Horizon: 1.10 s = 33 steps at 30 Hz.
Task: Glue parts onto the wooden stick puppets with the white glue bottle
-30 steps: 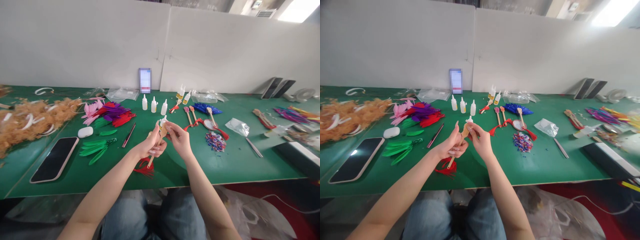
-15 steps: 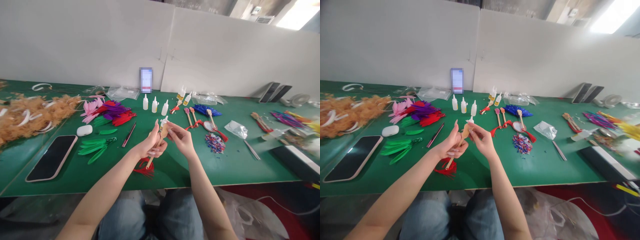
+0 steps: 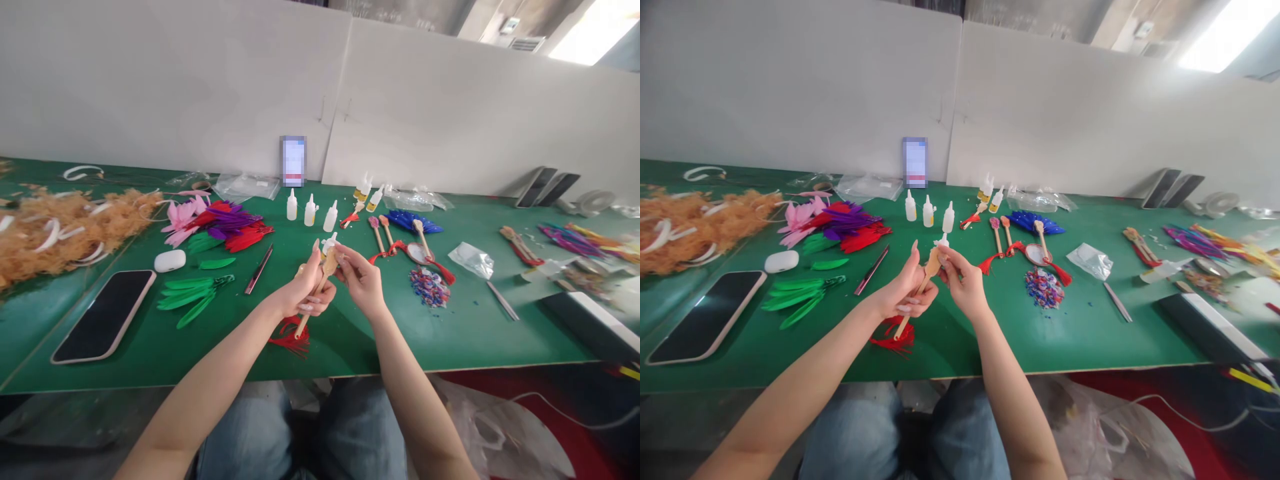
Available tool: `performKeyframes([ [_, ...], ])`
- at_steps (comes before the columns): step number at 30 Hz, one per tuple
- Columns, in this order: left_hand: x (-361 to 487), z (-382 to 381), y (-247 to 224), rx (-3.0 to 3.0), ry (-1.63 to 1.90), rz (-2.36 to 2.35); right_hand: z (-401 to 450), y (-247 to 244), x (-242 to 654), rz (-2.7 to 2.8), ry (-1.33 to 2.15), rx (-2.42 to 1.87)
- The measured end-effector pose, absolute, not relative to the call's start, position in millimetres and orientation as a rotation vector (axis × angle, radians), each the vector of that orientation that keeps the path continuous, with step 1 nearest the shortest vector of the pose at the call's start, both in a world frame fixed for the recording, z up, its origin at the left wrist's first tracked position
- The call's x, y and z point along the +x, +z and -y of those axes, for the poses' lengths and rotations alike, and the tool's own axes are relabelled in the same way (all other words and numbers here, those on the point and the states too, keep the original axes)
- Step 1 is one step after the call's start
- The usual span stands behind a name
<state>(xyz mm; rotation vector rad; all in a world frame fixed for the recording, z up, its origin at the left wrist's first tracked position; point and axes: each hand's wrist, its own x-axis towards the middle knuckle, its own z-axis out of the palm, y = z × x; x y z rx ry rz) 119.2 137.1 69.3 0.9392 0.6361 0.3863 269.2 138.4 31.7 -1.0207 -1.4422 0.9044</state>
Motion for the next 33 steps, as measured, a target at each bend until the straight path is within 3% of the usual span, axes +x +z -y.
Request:
performKeyframes([
  [15, 123, -139, 64, 0.893, 0.390, -0.581, -135, 35, 267, 1.562, 0.565, -1.097],
  [27, 120, -145, 55, 0.818, 0.407, -0.470, -140, 42, 269, 1.401, 0.989, -0.957],
  [33, 122, -126, 65, 1.212, 0.571, -0.969, -143, 42, 273, 1.253, 0.991, -0.988],
])
